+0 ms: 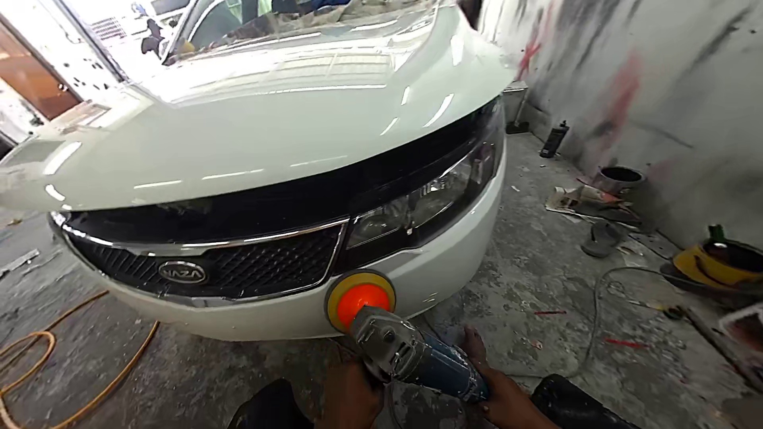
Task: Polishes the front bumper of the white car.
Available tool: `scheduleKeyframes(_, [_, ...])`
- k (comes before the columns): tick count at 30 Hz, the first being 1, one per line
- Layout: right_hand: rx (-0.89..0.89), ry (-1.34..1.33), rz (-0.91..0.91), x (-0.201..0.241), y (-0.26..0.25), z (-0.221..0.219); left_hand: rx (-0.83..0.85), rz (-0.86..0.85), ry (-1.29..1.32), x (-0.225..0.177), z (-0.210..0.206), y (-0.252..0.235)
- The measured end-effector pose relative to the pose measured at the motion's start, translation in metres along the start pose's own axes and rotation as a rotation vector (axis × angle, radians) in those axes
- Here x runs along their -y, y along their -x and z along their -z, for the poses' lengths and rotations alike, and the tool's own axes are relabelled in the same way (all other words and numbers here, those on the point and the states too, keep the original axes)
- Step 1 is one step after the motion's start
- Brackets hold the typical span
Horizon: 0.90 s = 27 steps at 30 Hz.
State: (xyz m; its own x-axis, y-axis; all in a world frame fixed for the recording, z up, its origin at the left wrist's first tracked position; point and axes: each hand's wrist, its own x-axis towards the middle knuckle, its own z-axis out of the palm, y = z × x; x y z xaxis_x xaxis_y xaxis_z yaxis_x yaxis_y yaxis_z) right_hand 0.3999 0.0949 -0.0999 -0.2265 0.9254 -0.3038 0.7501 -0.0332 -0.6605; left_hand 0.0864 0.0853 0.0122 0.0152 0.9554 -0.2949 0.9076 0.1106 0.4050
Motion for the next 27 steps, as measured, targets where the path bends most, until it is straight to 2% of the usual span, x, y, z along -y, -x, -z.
scheduleKeyframes(3, [0.072, 0.115, 0.056, 0.025, -0.018, -0.015, -0.057, 0.075, 0.071, 0.042, -0.006, 0.006])
scheduleKeyframes(6, [0.18, 0.319, 0.088, 0.077, -0.043, -0.014, -0.183, 0.208, 0.216, 0.089, -0.021, 0.008])
scheduleKeyframes(9, [0.298, 0.521, 0.112, 0.146, -0.06, -0.021, -0.45, 0.303, 0.452, 0.148, -0.053, 0.007])
scheduleKeyframes(11, [0.311, 0.593, 0.18, 0.183, -0.067, -0.028, -0.668, 0.262, 0.65, 0.178, -0.076, -0.001])
scheduleKeyframes(13, [0.313, 0.64, 0.217, 0.207, -0.069, -0.036, -0.784, 0.222, 0.799, 0.192, -0.087, -0.009])
scheduleKeyframes(15, [0.319, 0.672, 0.209, 0.213, -0.069, -0.039, -0.775, 0.246, 0.892, 0.19, -0.089, -0.013])
scheduleKeyframes(17, [0.327, 0.691, 0.17, 0.204, -0.065, -0.032, -0.715, 0.263, 0.877, 0.181, -0.092, -0.014])
scheduleKeyframes(20, [0.34, 0.698, 0.071, 0.161, -0.05, -0.005, -0.531, 0.224, 0.792, 0.145, -0.102, -0.009])
scheduleKeyframes(24, [0.284, 0.719, 0.002, 0.09, -0.036, 0.037, -0.366, 0.075, 0.734, 0.088, -0.13, -0.021])
scheduleKeyframes(27, [0.28, 0.763, -0.022, 0.072, -0.033, 0.061, -0.23, 0.089, 0.712, 0.061, -0.147, -0.034])
